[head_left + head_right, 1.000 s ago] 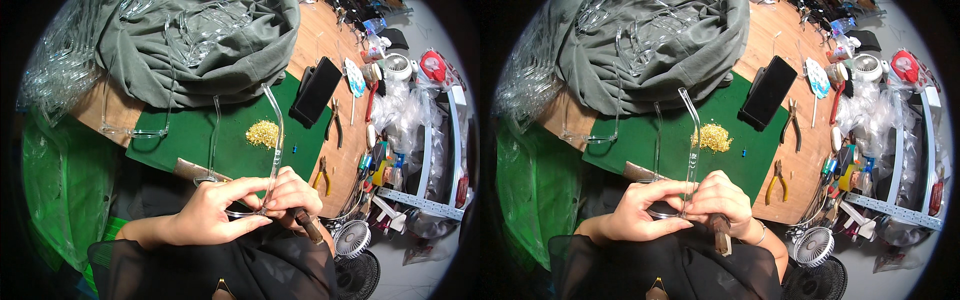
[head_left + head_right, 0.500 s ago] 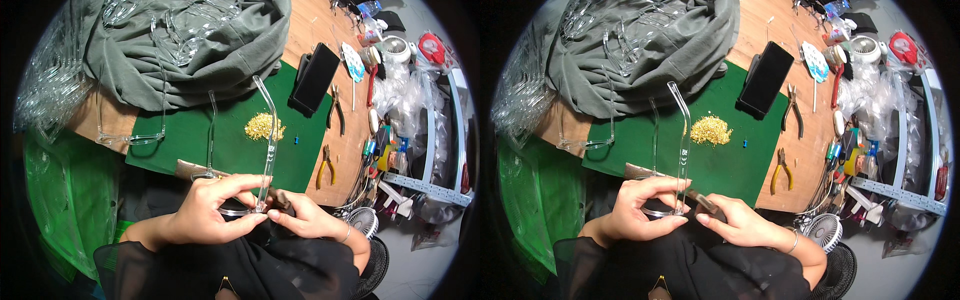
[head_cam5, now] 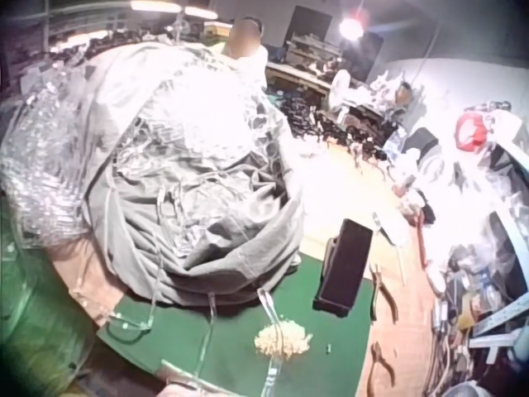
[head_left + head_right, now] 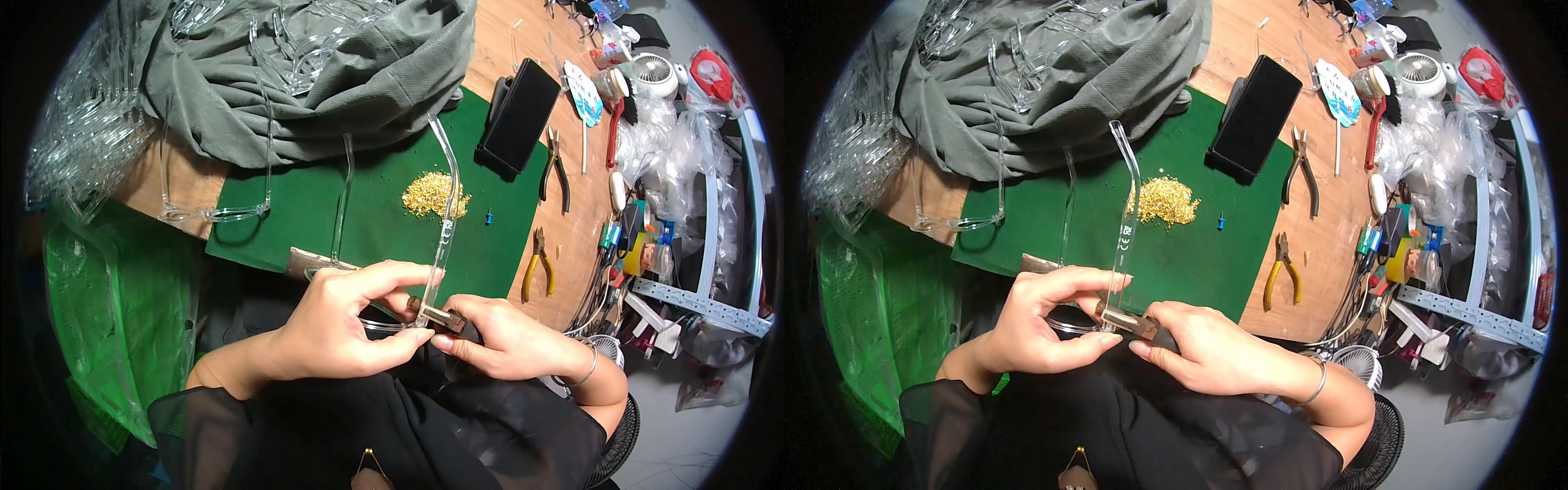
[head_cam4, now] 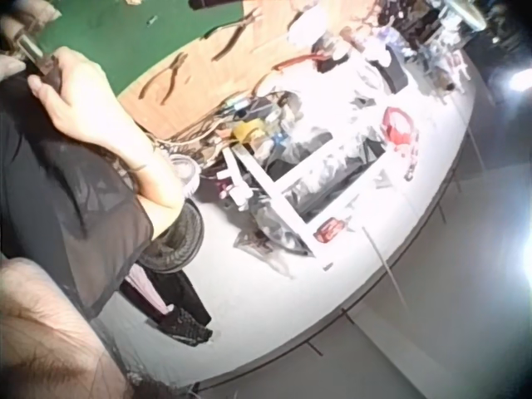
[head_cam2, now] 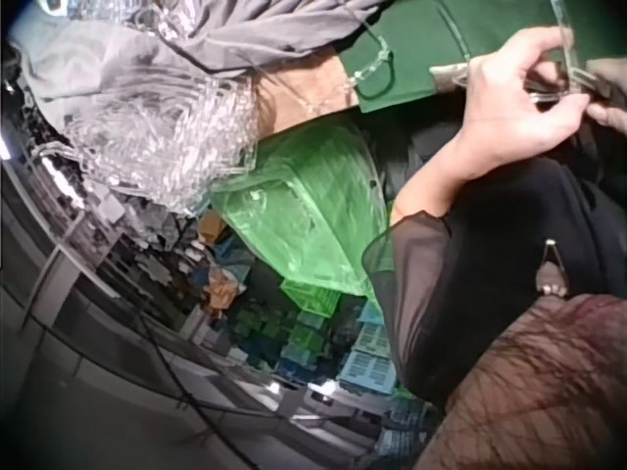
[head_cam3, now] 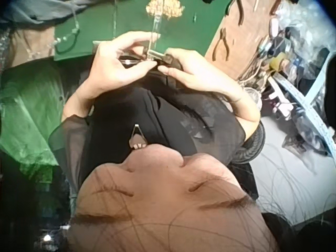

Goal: The person uses a screwdriver to tighten screws on clear eyeglass frames. They repeatedly pick up frames, adjust the screws, and place the frames back on the table.

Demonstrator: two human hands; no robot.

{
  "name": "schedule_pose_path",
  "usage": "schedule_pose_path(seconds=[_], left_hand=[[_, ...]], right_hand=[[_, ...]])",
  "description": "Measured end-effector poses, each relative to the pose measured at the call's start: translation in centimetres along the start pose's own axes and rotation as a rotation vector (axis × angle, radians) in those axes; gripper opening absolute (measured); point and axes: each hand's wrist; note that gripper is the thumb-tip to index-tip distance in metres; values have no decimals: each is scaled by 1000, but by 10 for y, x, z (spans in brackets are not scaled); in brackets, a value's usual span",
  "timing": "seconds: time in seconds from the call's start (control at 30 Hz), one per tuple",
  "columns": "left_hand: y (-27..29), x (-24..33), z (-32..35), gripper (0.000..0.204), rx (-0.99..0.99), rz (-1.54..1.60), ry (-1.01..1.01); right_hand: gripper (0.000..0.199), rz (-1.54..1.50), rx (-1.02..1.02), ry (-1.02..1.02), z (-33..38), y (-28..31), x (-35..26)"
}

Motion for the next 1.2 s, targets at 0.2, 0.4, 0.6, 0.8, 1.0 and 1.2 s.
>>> schedule_pose_path(seconds=[0.2,0.4,0.6,0.8,1.0,1.2], left_hand=[[3,-3,-3,45,-35,30,-28],[5,2,-4,46,-67,16,46],[0,0,-4,46,-71,-28,-43],[1,6,-6,48,-80,81,71],[3,9,-5,48,-66,166,168],[8,8,5,42,-8,289,105]], right_hand=[[31,15,-24,7,-1,3,0],[32,119,120,58,-2,-3,5],[23,188,196,3,5,-10,9],[40,-193,-96,-16,7,10,5],[41,-290,-65,58,2,1,20],[29,23,264,125,-6,-8,39]])
Point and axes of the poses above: each hand's wrist, its own z-axis away from the middle knuckle, its own y-axis out of the back of the hand, x = y × z, and after that the axes turned 2 degrees about y, right-handed
